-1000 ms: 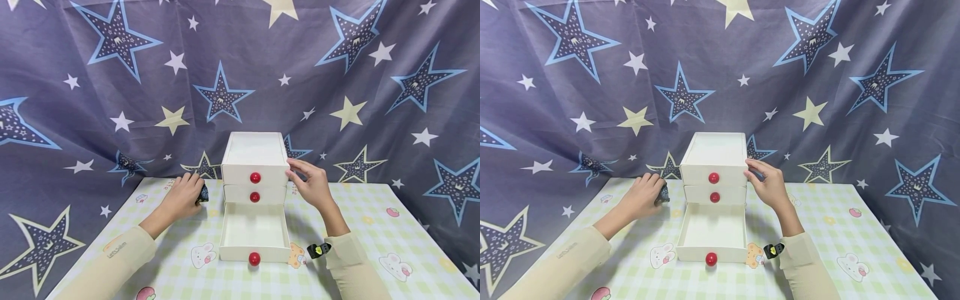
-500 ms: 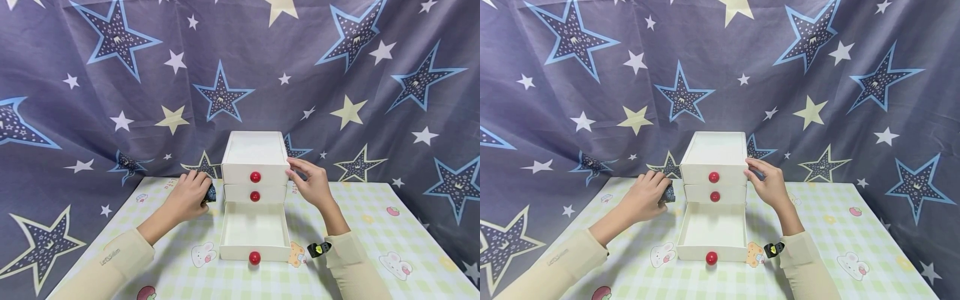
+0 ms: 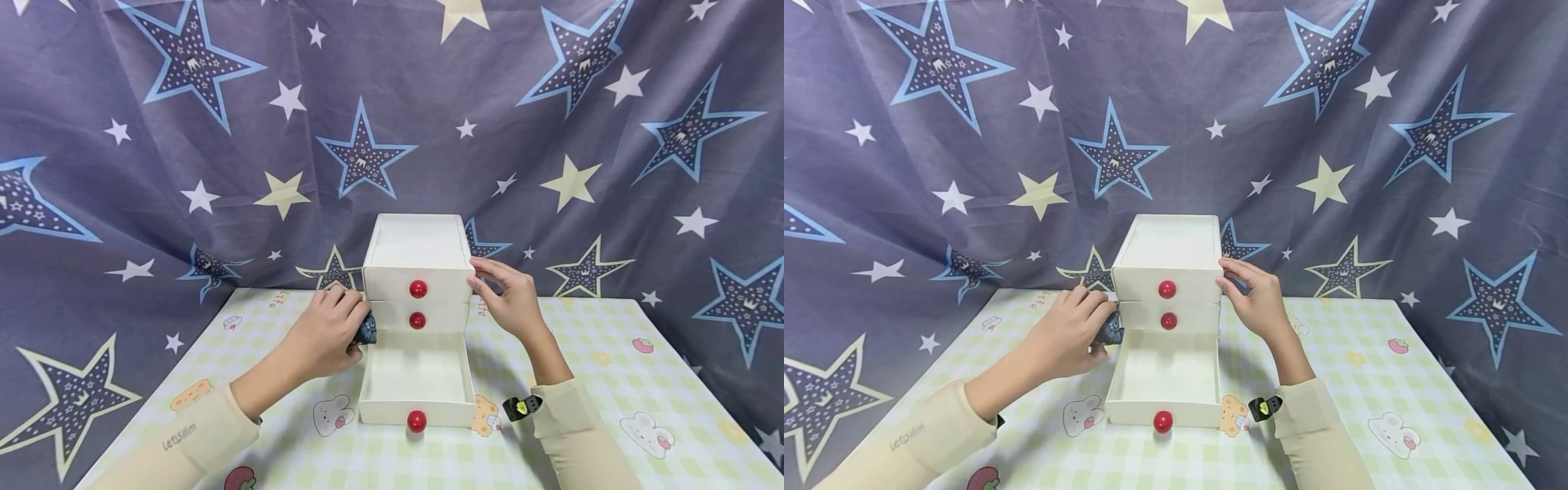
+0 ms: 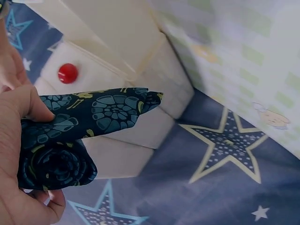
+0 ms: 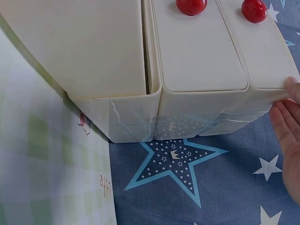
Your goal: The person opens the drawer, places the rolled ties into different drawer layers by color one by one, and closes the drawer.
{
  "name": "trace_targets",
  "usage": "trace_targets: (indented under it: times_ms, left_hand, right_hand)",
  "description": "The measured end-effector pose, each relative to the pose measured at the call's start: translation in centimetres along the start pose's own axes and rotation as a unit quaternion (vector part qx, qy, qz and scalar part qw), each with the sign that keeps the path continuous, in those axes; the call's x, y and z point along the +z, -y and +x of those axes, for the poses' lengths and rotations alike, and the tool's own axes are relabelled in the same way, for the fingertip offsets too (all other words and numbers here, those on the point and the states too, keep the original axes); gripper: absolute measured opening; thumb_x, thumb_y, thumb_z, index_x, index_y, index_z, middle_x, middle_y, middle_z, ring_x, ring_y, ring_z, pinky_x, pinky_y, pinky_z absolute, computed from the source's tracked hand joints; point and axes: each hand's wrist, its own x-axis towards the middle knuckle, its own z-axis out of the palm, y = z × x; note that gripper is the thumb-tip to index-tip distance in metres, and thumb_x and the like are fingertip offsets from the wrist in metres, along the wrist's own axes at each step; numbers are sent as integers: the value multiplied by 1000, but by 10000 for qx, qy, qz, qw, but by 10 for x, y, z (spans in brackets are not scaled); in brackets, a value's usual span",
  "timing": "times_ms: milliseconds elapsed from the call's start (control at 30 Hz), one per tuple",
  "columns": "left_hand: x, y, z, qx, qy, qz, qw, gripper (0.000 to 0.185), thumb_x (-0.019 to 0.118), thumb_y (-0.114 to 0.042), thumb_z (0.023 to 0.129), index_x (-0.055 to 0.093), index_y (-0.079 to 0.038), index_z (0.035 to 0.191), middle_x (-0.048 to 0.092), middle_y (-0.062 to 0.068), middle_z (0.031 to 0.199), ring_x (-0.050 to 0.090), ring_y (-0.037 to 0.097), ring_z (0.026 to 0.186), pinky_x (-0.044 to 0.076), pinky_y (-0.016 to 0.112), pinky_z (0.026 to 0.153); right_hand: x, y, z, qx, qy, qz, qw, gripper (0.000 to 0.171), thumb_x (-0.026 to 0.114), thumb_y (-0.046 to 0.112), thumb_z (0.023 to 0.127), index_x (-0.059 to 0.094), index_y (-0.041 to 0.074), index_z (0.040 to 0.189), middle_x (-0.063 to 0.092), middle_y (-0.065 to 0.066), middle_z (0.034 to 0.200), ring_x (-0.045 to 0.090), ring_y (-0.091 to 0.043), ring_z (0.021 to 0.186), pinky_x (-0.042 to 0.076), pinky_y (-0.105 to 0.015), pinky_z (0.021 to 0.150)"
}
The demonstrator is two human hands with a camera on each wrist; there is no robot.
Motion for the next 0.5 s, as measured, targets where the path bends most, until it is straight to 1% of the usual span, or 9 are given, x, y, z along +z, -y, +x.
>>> trace_targets:
  times_ms: [100,233,367,500]
  left_hand:
    - [-5,-8,2,104,-90,24,9999,59,70,-24,55,62,-6,110,58,9,107,49,30,90,44,40,68]
    - [-7,-17,6,200,-238,-9,9995,60,71,-25,56,62,-6,112,58,8,106,49,29,90,43,39,67]
    - [-5,-25,10,297,-388,-106,9988,63,71,-25,55,63,-6,114,59,7,106,49,29,91,42,38,66]
    - [0,-32,14,398,-434,-205,9981,68,74,-26,52,63,-5,116,60,7,107,49,29,91,42,37,66]
  right_hand:
    - [0,1,0,13,0,-4,10000,36,78,1,89,72,-1,124,71,-14,126,73,-28,103,54,-14,95]
    - [0,1,0,23,-17,-18,10000,36,78,1,89,72,0,124,71,-14,126,73,-28,102,54,-13,95]
    - [0,1,-1,50,-6,-23,10000,36,78,2,89,72,1,125,71,-13,126,73,-28,103,53,-13,96]
    - [0,1,0,51,0,-38,10000,36,78,3,90,72,1,125,71,-13,126,73,-28,104,53,-14,96]
